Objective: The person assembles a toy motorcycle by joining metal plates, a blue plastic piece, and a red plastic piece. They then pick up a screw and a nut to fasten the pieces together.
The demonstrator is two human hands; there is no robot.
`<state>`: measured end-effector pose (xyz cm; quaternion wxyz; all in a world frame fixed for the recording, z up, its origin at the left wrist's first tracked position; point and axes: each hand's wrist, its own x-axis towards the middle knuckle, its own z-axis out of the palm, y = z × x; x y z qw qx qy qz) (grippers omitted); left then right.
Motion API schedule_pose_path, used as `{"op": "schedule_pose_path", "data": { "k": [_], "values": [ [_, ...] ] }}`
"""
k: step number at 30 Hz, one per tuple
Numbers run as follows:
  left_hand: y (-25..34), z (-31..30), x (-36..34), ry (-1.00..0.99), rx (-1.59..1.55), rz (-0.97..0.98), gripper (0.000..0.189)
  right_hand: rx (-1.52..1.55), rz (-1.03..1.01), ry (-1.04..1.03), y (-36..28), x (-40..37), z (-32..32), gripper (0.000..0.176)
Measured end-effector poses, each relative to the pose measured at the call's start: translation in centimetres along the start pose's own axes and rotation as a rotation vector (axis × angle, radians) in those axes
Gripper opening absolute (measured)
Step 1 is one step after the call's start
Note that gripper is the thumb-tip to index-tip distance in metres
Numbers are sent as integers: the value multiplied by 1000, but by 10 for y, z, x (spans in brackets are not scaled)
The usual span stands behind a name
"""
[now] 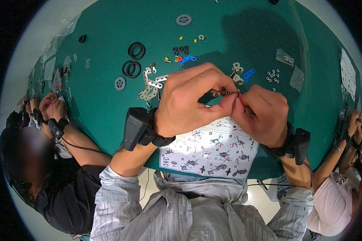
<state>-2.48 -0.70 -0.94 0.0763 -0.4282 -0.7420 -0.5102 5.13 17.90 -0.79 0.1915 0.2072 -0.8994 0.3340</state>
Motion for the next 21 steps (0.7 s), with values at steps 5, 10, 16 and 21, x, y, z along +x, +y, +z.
{"op": "schedule_pose_path", "data": {
  "k": [5,10,16,21],
  "values": [
    [-1,-4,0,-73,-25,-65,20,32,16,-20,1,-1,1,20],
    [-5,-11,2,-173,-111,-155,20,49,12,-28,2,-2,4,20],
    [-6,-8,1,-167,-97,-157,18,24,-12,-12,3,-1,4,20],
    [0,-4,0,-99,-11,-90,20,-24,-10,0,2,-3,5,20]
  ]
}}
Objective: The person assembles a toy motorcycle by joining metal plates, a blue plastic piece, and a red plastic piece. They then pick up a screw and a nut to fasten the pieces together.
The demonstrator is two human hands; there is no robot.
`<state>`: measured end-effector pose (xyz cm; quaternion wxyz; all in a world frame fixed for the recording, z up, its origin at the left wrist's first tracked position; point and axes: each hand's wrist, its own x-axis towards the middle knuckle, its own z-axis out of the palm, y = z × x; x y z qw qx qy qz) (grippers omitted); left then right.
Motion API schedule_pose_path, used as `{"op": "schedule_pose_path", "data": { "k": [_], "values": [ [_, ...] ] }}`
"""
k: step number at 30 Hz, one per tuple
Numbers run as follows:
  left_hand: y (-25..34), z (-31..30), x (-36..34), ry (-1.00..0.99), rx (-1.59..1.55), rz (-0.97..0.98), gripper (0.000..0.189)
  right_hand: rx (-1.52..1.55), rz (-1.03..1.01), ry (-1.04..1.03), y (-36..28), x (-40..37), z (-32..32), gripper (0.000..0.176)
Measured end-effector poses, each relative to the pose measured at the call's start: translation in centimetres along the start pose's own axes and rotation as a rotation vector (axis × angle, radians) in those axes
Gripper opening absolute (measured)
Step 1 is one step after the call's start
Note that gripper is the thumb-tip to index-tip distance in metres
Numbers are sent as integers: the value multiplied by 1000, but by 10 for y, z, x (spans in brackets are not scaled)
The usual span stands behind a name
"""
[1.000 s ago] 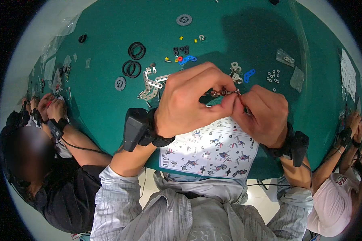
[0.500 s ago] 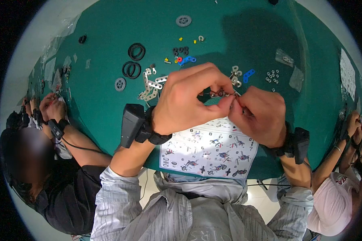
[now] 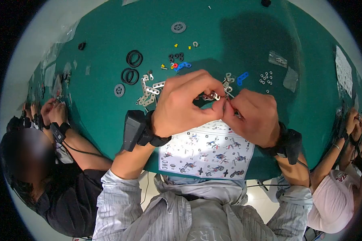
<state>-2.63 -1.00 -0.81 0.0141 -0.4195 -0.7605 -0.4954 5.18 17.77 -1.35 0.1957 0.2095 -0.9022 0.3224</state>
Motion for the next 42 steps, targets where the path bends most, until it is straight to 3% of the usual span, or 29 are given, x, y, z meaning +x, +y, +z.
{"op": "schedule_pose_path", "data": {
  "k": [27,36,42],
  "values": [
    [-3,2,-1,18,-19,11,20,-42,15,-14,-4,0,0,23],
    [-11,-10,1,-163,-237,-104,19,16,-47,-39,1,4,-7,21],
    [-11,-12,3,-195,-218,-86,20,5,-103,-49,7,5,-9,21]
  ]
}}
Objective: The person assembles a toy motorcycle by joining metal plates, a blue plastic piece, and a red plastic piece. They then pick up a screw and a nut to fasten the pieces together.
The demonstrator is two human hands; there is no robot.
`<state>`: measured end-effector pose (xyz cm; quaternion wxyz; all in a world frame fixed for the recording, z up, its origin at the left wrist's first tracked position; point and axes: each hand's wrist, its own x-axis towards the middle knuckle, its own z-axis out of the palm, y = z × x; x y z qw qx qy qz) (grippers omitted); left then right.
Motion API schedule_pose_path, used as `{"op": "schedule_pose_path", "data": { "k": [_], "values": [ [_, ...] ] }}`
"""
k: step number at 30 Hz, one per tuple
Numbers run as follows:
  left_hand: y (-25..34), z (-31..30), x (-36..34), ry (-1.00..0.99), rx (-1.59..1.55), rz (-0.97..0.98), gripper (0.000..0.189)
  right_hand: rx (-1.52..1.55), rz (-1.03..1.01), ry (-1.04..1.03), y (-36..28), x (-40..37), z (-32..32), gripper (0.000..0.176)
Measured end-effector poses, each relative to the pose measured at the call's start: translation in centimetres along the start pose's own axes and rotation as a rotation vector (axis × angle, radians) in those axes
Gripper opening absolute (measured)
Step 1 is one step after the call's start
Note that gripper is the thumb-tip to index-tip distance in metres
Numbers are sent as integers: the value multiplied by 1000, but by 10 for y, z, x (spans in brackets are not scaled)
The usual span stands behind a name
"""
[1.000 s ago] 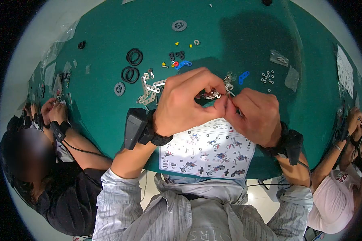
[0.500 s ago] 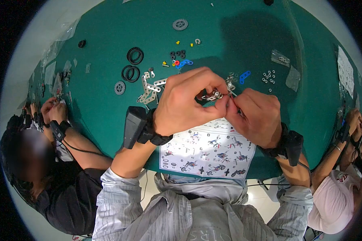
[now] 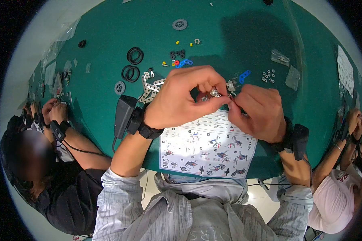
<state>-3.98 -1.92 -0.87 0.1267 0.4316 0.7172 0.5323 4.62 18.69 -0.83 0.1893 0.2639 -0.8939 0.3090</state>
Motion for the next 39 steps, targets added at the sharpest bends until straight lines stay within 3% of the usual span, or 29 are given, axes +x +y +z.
{"op": "schedule_pose_path", "data": {
  "k": [18,21,32,39],
  "values": [
    [-3,1,2,-37,27,81,16,7,-29,-22,2,1,-1,20],
    [0,-1,0,-61,54,1,18,20,-7,-12,2,0,0,20],
    [0,7,1,126,337,287,20,44,158,41,-2,-3,3,19],
    [-6,8,-1,111,524,437,25,246,429,-43,-8,2,2,16]
  ]
}}
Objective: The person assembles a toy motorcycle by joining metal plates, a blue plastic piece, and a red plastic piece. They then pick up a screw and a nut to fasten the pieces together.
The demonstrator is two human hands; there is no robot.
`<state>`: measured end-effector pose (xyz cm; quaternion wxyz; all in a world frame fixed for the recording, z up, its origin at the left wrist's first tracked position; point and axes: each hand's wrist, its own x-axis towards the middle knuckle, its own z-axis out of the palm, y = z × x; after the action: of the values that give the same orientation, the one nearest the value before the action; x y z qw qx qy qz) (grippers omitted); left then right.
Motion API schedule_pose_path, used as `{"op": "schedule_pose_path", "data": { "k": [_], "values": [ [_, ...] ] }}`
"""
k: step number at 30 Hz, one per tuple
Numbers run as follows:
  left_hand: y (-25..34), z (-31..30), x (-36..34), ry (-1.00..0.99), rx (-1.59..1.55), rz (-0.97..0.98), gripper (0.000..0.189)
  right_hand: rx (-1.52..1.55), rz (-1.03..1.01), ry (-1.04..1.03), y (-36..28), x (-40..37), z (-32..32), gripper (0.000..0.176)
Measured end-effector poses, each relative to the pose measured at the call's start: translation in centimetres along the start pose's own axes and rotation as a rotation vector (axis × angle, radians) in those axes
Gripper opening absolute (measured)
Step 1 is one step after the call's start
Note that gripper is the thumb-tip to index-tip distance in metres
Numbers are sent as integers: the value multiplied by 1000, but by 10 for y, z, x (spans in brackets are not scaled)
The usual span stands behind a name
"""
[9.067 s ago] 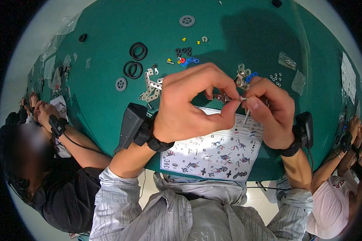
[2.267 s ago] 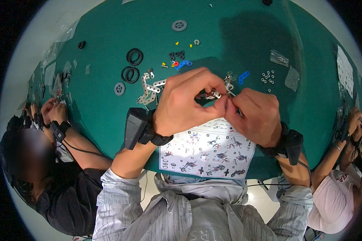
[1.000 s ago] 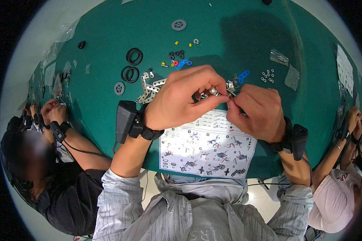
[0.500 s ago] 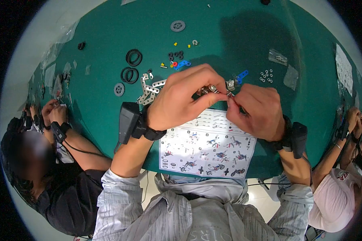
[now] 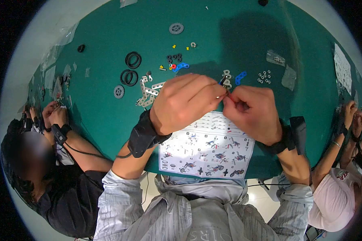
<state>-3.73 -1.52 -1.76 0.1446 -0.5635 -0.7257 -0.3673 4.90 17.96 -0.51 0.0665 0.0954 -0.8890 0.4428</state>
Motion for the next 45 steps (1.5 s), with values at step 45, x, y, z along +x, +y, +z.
{"op": "schedule_pose_path", "data": {
  "k": [45],
  "values": [
    [-7,10,-5,-61,183,-299,18,-20,161,35,5,6,-7,22]
  ]
}}
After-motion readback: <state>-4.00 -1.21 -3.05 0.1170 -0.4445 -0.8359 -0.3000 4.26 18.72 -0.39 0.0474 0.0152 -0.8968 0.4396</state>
